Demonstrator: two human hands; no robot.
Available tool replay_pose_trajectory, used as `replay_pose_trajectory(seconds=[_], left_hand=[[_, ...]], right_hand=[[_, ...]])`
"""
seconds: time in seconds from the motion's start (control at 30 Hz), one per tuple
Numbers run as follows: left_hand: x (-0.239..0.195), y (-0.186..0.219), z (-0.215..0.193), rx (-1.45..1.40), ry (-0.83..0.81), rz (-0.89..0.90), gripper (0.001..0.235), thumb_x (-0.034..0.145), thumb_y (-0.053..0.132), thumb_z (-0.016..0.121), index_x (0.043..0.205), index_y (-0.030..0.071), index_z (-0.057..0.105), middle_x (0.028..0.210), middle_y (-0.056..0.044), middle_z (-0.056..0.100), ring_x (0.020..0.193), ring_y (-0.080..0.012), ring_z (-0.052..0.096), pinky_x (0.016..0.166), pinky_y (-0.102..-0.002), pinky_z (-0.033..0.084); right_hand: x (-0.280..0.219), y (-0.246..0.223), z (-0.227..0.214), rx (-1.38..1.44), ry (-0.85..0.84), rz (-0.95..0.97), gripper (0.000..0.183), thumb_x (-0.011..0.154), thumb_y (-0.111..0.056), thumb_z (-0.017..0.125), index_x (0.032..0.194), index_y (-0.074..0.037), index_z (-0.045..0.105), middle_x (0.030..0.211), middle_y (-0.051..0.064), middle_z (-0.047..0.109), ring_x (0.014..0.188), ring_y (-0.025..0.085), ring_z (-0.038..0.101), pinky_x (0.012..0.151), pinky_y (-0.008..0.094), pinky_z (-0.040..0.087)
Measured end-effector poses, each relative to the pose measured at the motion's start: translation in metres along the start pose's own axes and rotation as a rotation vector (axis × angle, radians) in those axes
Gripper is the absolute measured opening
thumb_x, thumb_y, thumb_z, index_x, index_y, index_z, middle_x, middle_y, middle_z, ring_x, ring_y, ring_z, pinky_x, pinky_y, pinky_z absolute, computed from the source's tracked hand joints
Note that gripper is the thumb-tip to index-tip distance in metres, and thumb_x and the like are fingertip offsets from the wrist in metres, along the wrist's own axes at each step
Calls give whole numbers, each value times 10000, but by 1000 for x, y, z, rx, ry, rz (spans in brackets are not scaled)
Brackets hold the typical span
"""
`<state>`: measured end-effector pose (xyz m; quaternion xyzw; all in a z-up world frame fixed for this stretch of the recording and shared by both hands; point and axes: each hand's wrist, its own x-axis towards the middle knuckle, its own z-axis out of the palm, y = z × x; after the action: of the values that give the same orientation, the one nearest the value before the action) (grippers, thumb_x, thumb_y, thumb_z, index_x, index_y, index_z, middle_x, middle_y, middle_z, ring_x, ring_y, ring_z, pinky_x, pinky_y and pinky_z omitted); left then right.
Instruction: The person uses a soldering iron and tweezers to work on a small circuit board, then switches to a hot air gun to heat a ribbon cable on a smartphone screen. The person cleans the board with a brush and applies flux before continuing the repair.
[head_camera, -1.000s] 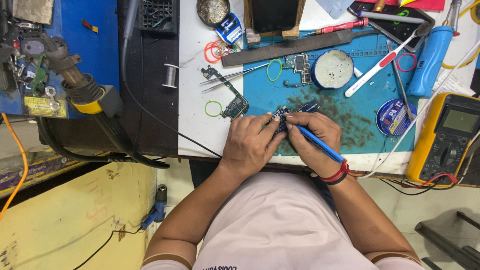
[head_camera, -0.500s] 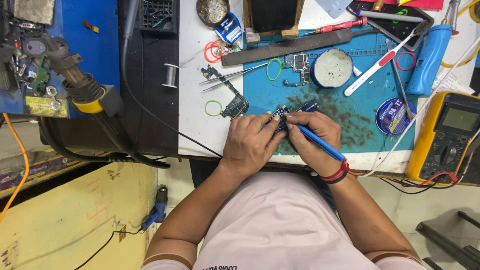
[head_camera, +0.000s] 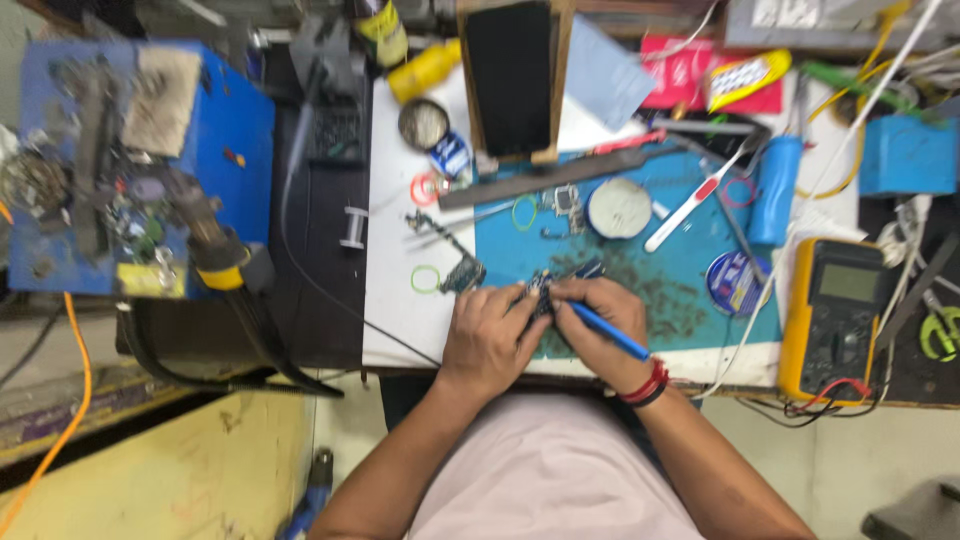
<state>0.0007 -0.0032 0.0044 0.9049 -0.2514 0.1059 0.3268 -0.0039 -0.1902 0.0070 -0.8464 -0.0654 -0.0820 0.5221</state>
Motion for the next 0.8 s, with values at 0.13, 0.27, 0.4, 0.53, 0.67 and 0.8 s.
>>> replay_pose_trajectory(seconds=[0.13,0.27,0.4,0.53,0.67,0.8], left_hand=[[1,3,-3,13,-9,0,343,878,249,781,1149,45,731,1142,-113,689,1012,-295,625,900,-449,466],[0,5,-2,19,0,-1,342,872,240,781,1151,48,730,1130,-114,689,1006,-294,626,888,-447,467],[-1,5,-2,5,8,8,339,869,233,783,1145,46,729,1122,-113,691,1004,-293,625,888,-447,465],[-2,6,-2,6,12,16,336,869,228,784,1144,43,730,1119,-111,693,996,-292,622,885,-444,464],[-3,7,-2,16,20,21,337,875,236,777,1147,42,730,1119,-107,692,1004,-287,621,897,-438,464],[-5,6,-1,25,33,21,326,882,249,771,1135,47,733,1123,-105,694,1012,-291,619,901,-440,459]], right_hand=[[-1,1,0,-4,18,-21,168,851,-47,731,1017,-36,754,932,118,760,807,219,741,720,313,573],[-1,1,-1,-21,24,-15,168,841,-58,739,1006,-36,760,907,119,762,781,227,737,709,318,568],[-3,3,-1,-10,13,-19,171,846,-74,736,1010,-32,760,896,121,761,772,231,739,708,323,569],[-4,2,-1,-14,18,-36,168,853,-90,734,1010,-32,758,897,123,759,777,236,739,711,329,570],[-4,1,-1,-41,32,-29,171,857,-95,729,1014,-36,761,890,125,756,774,244,736,717,335,569],[-4,0,0,-35,24,-25,172,852,-99,726,1009,-39,764,896,125,760,779,245,742,714,336,575]])
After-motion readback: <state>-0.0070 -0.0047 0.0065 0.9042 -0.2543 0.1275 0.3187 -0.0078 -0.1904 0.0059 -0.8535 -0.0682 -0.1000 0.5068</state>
